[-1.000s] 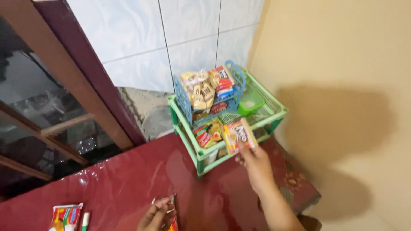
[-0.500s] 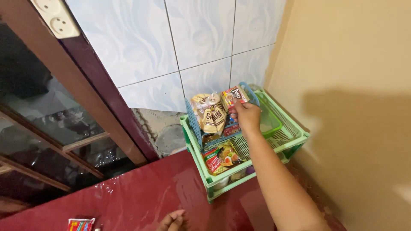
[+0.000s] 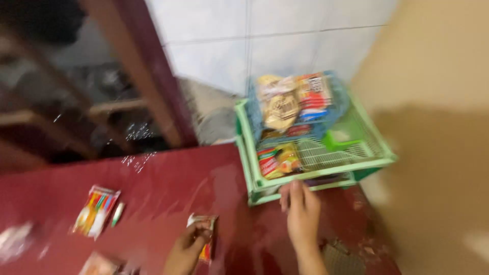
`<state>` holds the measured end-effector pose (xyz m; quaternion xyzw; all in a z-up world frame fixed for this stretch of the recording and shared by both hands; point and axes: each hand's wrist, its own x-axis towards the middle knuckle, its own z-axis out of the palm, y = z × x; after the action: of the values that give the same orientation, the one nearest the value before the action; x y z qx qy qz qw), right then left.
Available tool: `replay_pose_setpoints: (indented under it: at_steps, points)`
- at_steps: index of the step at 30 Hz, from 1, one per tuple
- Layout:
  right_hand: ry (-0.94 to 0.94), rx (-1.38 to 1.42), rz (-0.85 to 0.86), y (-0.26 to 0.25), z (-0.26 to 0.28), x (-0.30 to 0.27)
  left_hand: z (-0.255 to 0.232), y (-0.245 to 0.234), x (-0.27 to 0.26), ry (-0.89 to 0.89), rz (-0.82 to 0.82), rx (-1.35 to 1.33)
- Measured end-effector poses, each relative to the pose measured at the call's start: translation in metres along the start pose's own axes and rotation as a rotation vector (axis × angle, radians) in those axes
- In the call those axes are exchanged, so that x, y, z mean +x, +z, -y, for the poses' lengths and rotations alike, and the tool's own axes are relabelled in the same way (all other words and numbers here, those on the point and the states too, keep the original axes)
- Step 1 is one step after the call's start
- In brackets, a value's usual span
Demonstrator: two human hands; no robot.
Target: Organize snacks, food packets, and containers into a multi-tier plastic rack.
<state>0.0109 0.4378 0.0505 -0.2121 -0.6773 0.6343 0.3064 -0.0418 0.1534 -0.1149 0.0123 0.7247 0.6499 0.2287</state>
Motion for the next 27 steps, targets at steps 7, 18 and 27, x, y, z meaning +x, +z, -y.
replay_pose_setpoints:
  at_steps: [7, 18, 27]
  points:
    - [0.459, 0.01, 0.559, -0.002, -0.147, -0.108, -0.025, -0.054, -0.107, 0.046, 0.078, 0.948]
    - [0.196, -0.481, 0.927, 0.049, -0.196, -0.094, 0.032, -0.128, -0.161, -0.172, -0.113, 0.445]
    - [0.361, -0.453, 1.043, 0.131, -0.216, -0.181, 0.148, -0.23, -0.195, -0.323, -0.229, 0.403]
